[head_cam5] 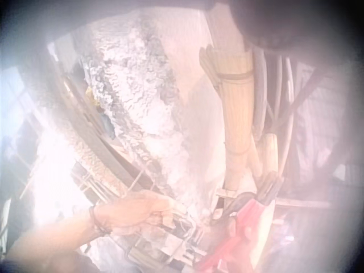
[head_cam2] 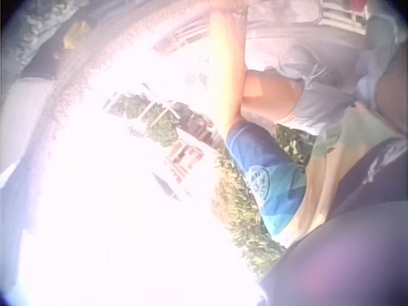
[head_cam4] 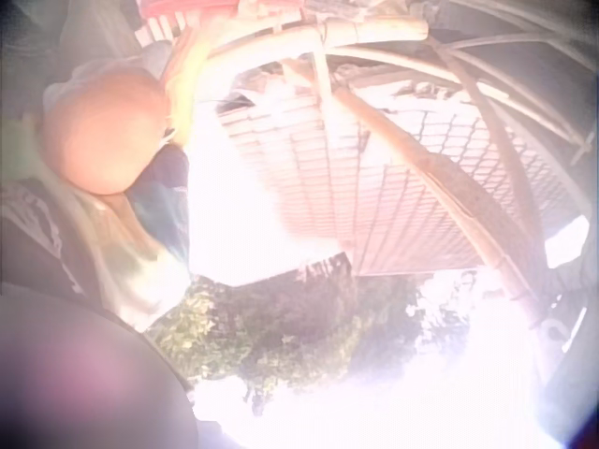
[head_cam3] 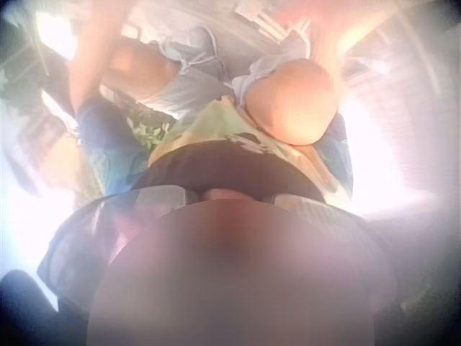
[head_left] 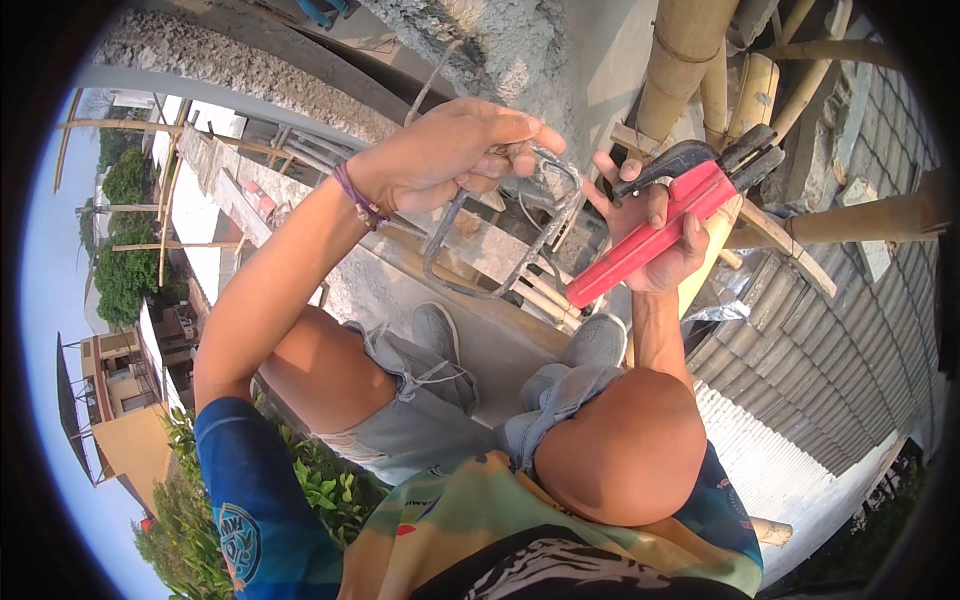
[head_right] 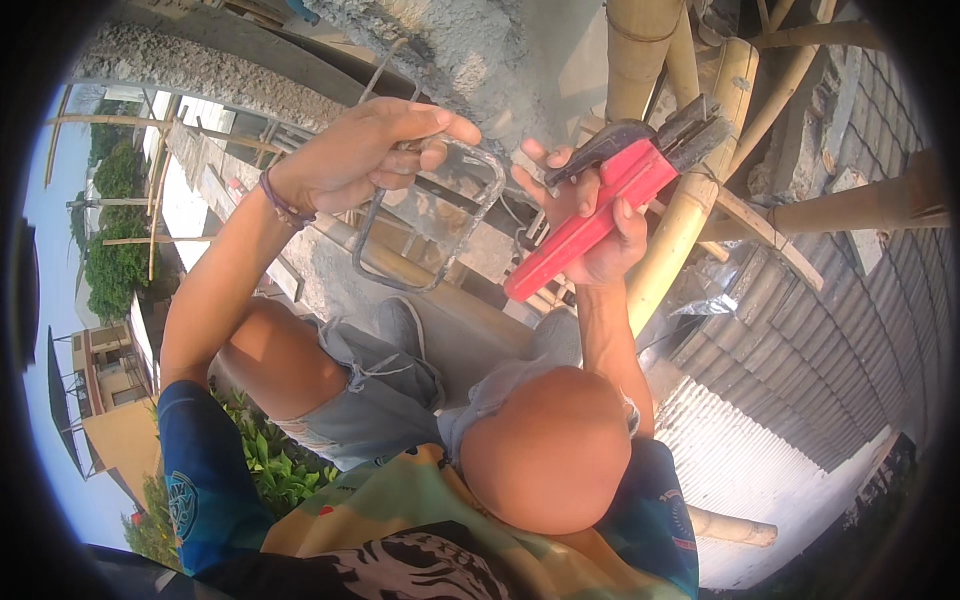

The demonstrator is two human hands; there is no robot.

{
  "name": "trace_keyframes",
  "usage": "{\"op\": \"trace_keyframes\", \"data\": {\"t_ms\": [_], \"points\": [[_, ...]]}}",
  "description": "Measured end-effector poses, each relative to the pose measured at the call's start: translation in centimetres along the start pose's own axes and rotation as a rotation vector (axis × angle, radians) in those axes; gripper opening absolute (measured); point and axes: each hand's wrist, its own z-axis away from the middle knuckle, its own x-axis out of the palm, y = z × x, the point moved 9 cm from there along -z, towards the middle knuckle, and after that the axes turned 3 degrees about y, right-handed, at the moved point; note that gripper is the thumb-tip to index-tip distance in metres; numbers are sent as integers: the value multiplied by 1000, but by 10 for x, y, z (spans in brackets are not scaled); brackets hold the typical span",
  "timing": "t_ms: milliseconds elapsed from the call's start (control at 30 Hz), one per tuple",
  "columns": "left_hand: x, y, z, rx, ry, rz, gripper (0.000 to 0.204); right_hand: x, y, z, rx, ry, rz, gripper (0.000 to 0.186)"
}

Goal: The person welds metal rebar to a concrete structure using a handheld welding torch. They position the rebar, apply the weld, and adjust the rebar as needed while working on a bamboo scaffold.

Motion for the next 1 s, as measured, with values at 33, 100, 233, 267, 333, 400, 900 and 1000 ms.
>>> {"op": "trace_keyframes", "data": {"t_ms": [33,100,233,267,333,400,900,1000], "points": [[6,-10,-9,-2,-31,9,41,-1,6,3,28,16,-11,37],[27,-36,-25,-40,-133,111,39,-5,11,16,55,59,-67,40],[42,-68,-48,-151,-232,192,22,-22,16,45,79,209,12,42],[46,-75,-54,-201,-202,197,23,-25,17,50,73,237,40,42],[61,-81,-58,-223,-298,223,26,-34,15,57,13,337,130,38],[66,-83,-63,-195,-311,202,29,-36,17,61,36,375,159,33],[25,-165,-24,86,56,194,48,-57,39,45,93,368,-381,11],[39,-188,1,12,127,485,48,-64,31,43,65,384,-491,19]]}}
